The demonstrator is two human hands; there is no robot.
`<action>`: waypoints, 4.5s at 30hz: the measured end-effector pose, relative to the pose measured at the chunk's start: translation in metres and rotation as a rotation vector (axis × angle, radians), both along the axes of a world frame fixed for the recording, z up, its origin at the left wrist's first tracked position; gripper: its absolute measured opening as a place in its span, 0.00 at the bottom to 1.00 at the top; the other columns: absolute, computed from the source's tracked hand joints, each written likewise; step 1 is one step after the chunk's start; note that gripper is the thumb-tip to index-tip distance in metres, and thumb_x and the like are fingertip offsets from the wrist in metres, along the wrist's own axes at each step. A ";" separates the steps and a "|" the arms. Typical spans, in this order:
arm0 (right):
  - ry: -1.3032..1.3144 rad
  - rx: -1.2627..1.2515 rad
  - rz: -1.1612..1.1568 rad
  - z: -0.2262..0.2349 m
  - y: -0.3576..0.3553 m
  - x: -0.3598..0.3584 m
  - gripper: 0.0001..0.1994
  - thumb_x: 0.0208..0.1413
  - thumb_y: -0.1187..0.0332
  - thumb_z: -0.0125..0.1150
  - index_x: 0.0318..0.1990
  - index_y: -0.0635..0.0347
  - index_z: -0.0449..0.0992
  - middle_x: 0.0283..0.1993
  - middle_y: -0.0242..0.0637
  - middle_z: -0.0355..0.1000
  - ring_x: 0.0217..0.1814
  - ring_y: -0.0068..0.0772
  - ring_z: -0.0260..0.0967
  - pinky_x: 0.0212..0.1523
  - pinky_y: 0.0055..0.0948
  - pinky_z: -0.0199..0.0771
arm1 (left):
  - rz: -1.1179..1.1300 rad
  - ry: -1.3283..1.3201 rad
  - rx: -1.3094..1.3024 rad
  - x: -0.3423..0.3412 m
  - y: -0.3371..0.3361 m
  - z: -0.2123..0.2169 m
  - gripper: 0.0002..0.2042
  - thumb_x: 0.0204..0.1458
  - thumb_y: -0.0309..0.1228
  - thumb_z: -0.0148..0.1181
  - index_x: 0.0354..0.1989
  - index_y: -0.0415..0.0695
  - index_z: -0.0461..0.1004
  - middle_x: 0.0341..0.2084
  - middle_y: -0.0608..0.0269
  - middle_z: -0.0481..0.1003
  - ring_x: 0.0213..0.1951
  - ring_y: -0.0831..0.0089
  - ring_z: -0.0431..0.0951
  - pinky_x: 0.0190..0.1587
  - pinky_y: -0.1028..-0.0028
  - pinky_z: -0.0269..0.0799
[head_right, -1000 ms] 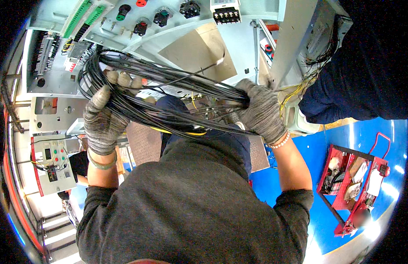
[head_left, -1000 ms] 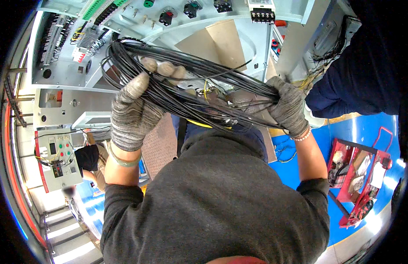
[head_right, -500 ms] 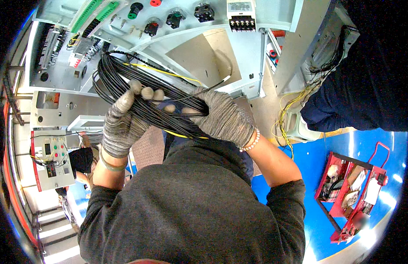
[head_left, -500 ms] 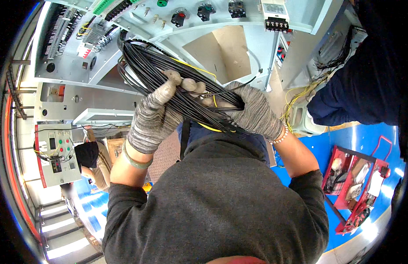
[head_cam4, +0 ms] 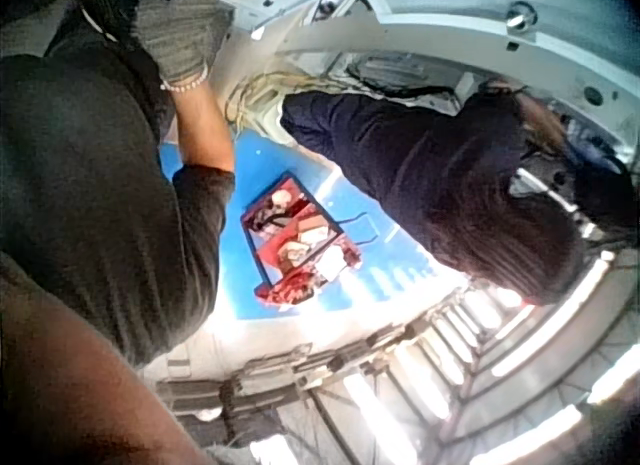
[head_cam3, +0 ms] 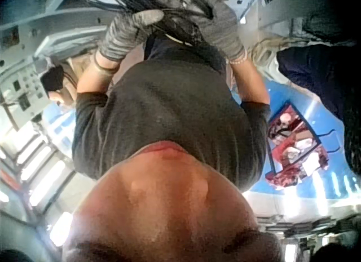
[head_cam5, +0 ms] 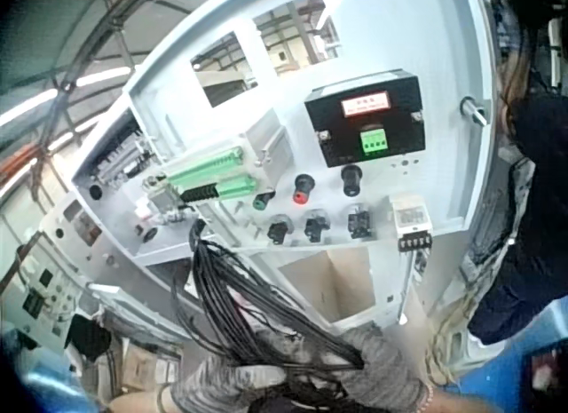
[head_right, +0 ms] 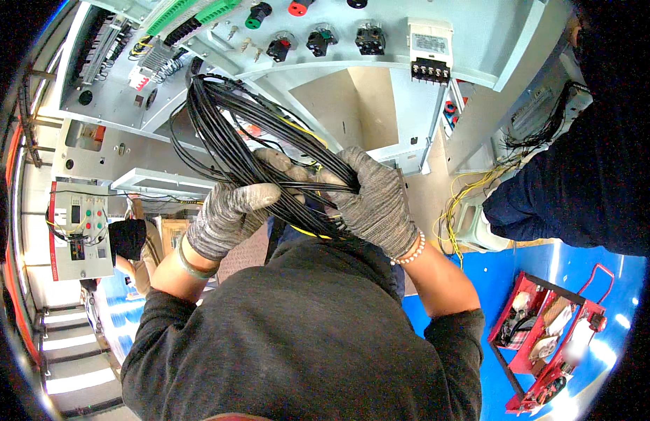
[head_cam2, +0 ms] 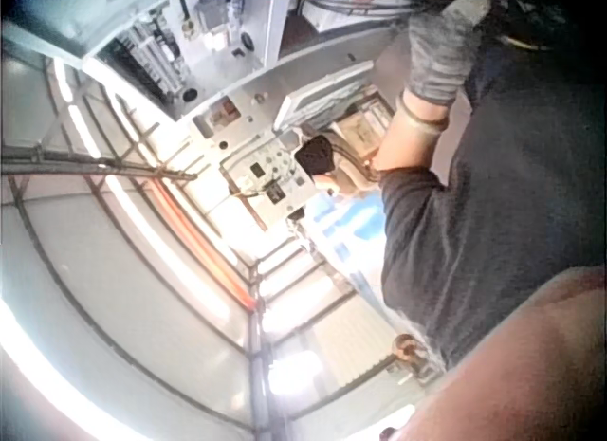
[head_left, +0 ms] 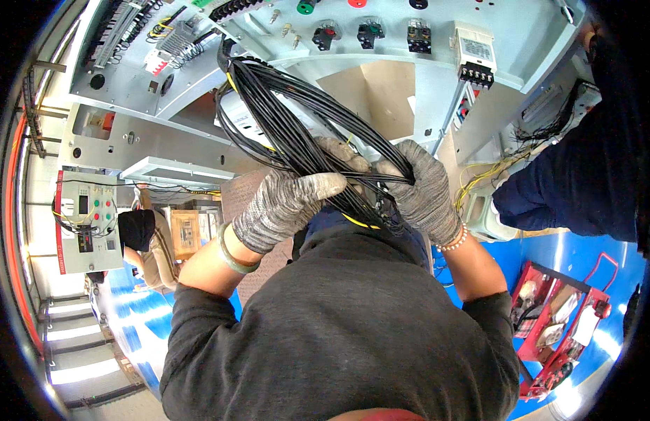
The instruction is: The person gathers a bundle of black and yellow wires from an electrical panel, separates them, and organizes them into a neat coil. The person then places the organized wires into a red tool tray.
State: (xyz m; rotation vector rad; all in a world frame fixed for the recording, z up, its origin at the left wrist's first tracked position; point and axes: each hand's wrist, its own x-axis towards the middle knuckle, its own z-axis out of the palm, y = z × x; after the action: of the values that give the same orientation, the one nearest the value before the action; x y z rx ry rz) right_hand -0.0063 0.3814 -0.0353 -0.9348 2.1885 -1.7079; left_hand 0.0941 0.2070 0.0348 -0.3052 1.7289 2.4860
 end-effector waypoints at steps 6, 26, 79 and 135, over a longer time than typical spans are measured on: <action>-0.037 -0.089 -0.043 0.001 -0.002 0.002 0.11 0.51 0.63 0.61 0.35 0.61 0.73 0.24 0.43 0.71 0.26 0.37 0.71 0.29 0.31 0.69 | 0.039 0.006 -0.054 0.007 0.006 0.007 0.18 0.47 0.29 0.61 0.47 0.39 0.68 0.40 0.57 0.74 0.43 0.70 0.74 0.48 0.71 0.70; -0.063 -0.144 -0.115 -0.018 -0.003 -0.025 0.08 0.54 0.68 0.58 0.27 0.61 0.70 0.21 0.26 0.61 0.23 0.18 0.58 0.24 0.23 0.60 | 0.116 -0.163 -0.158 0.047 -0.008 0.025 0.19 0.45 0.40 0.61 0.38 0.36 0.74 0.30 0.57 0.76 0.35 0.72 0.74 0.39 0.76 0.68; 0.093 0.017 0.387 -0.012 -0.028 -0.026 0.22 0.51 0.56 0.59 0.47 0.64 0.69 0.34 0.45 0.72 0.36 0.37 0.72 0.37 0.31 0.71 | 0.582 -0.187 -0.812 0.085 -0.082 0.069 0.08 0.50 0.32 0.57 0.36 0.43 0.70 0.23 0.70 0.68 0.25 0.81 0.67 0.31 0.81 0.63; 0.613 -0.313 0.137 0.037 -0.119 0.029 0.18 0.38 0.63 0.65 0.41 0.57 0.76 0.52 0.47 0.65 0.53 0.45 0.65 0.53 0.41 0.64 | 0.427 -0.264 -0.465 0.033 -0.062 0.113 0.17 0.55 0.40 0.52 0.44 0.38 0.72 0.30 0.61 0.78 0.10 0.86 0.62 0.10 0.88 0.54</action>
State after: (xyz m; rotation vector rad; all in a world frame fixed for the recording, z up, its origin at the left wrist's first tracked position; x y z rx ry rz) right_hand 0.0223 0.2626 0.0013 -1.8515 2.1305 -1.9116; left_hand 0.1268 0.1454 0.1481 -1.0886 2.2861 2.0996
